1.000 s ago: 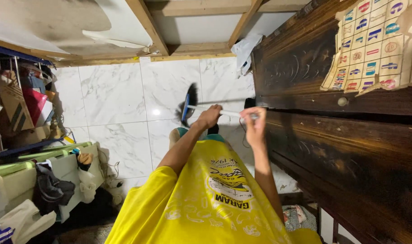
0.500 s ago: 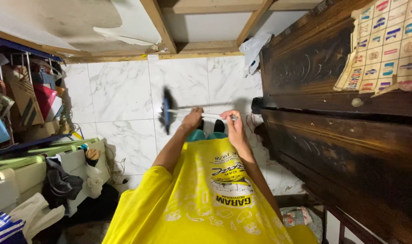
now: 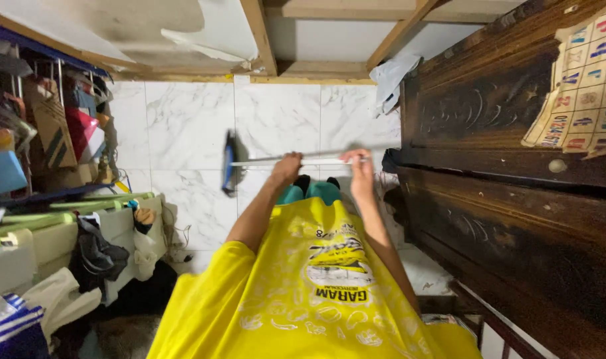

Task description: Repairing a broom handle by wrapping it with tape.

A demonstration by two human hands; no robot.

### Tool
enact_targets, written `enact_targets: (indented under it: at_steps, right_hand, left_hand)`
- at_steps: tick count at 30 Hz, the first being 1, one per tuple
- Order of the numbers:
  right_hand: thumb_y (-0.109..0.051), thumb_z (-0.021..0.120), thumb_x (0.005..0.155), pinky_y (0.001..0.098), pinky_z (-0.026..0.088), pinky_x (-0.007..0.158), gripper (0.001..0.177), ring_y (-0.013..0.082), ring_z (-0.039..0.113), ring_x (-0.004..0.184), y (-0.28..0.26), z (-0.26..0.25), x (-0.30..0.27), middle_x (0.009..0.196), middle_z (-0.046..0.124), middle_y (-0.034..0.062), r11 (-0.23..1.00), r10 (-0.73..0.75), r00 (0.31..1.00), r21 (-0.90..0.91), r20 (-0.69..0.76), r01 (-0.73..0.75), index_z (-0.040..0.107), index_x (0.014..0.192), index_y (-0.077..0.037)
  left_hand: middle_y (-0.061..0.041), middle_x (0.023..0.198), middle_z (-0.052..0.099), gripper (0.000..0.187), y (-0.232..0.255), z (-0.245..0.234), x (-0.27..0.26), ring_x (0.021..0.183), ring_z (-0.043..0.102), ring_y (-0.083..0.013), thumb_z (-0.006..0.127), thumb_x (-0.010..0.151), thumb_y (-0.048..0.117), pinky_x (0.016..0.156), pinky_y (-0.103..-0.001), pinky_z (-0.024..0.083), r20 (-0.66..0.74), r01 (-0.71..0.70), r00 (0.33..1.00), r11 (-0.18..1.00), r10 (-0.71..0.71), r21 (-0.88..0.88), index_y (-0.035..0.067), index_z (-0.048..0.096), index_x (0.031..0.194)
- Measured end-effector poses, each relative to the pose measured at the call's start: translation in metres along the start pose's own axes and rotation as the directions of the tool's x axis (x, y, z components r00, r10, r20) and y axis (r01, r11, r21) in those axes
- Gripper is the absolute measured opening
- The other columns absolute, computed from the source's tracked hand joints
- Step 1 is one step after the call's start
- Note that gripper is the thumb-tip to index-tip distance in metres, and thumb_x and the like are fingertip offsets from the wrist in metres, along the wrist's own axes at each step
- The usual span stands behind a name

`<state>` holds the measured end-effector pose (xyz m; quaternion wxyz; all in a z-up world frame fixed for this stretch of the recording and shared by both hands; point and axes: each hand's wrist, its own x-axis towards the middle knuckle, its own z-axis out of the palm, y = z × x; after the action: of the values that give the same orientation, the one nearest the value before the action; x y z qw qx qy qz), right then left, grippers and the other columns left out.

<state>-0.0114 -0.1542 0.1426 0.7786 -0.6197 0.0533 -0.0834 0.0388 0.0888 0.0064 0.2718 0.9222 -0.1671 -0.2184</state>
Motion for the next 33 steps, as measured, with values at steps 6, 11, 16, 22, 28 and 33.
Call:
enact_targets:
  at_steps: [6,11,16,22,28,33]
  right_hand:
    - [-0.015,0.042,0.116,0.0371,0.049,0.1,0.016,0.0211,0.062,0.1,-0.014,0.028,-0.013,0.099,0.06,0.0115,0.996,-0.002,0.987,-0.09,0.162,0.016,0.05,0.109,-0.002]
    - [-0.013,0.045,0.112,0.0393,0.051,0.098,0.01,0.0212,0.061,0.099,-0.064,0.019,-0.011,0.1,0.06,0.0119,0.983,-0.092,0.978,-0.143,0.186,0.119,0.047,0.111,-0.003]
    - [-0.018,0.038,0.116,0.04,0.049,0.102,0.016,0.0207,0.061,0.1,-0.057,0.035,-0.003,0.1,0.06,0.01,0.984,-0.113,0.983,-0.124,0.142,0.131,0.045,0.112,-0.005]
    - [-0.021,0.03,0.115,0.0372,0.051,0.092,0.025,0.0208,0.065,0.098,-0.004,0.063,-0.02,0.095,0.062,0.0063,0.985,0.125,0.988,-0.131,0.092,-0.112,0.049,0.108,-0.007]
    - [-0.022,0.047,0.115,0.0374,0.048,0.102,0.018,0.0227,0.057,0.104,-0.04,0.035,-0.013,0.103,0.056,0.0096,1.0,0.01,0.951,-0.024,0.31,-0.003,0.046,0.113,-0.004]
    - [-0.031,0.044,0.117,0.0395,0.052,0.101,0.025,0.0235,0.063,0.097,-0.073,0.001,0.001,0.095,0.061,0.0096,0.98,-0.165,0.979,-0.097,0.118,0.176,0.046,0.111,-0.006]
  left_hand:
    - [-0.021,0.119,0.062,0.029,-0.009,0.019,-0.006,0.114,0.058,-0.0425,0.061,0.091,0.011,0.091,-0.053,0.053,-0.06,-0.005,0.998,0.999,0.002,-0.052,0.006,0.057,0.119]
    - [-0.019,0.123,0.062,0.024,0.058,-0.04,-0.009,0.117,0.058,-0.0424,0.059,0.094,0.015,0.09,-0.054,0.052,0.045,-0.083,0.995,0.988,0.09,-0.131,0.005,0.057,0.116]
    - [-0.017,0.124,0.062,0.024,0.024,-0.051,-0.022,0.12,0.057,-0.0403,0.058,0.098,0.02,0.093,-0.052,0.053,0.068,-0.075,0.994,0.994,0.081,-0.081,0.007,0.057,0.118]
    - [-0.02,0.127,0.059,0.026,-0.035,-0.022,-0.043,0.124,0.055,-0.0418,0.057,0.099,0.016,0.092,-0.052,0.053,0.035,0.139,0.989,0.989,-0.141,0.044,0.005,0.056,0.123]
    - [-0.022,0.126,0.058,0.033,0.009,-0.008,-0.006,0.119,0.055,-0.0429,0.062,0.091,0.013,0.097,-0.051,0.05,0.002,-0.003,1.0,0.993,0.003,-0.119,0.005,0.056,0.122]
    - [-0.017,0.126,0.063,0.023,0.083,-0.062,-0.002,0.122,0.057,-0.0401,0.059,0.098,0.021,0.088,-0.053,0.052,0.114,-0.133,0.983,0.986,0.144,-0.098,0.005,0.057,0.115]
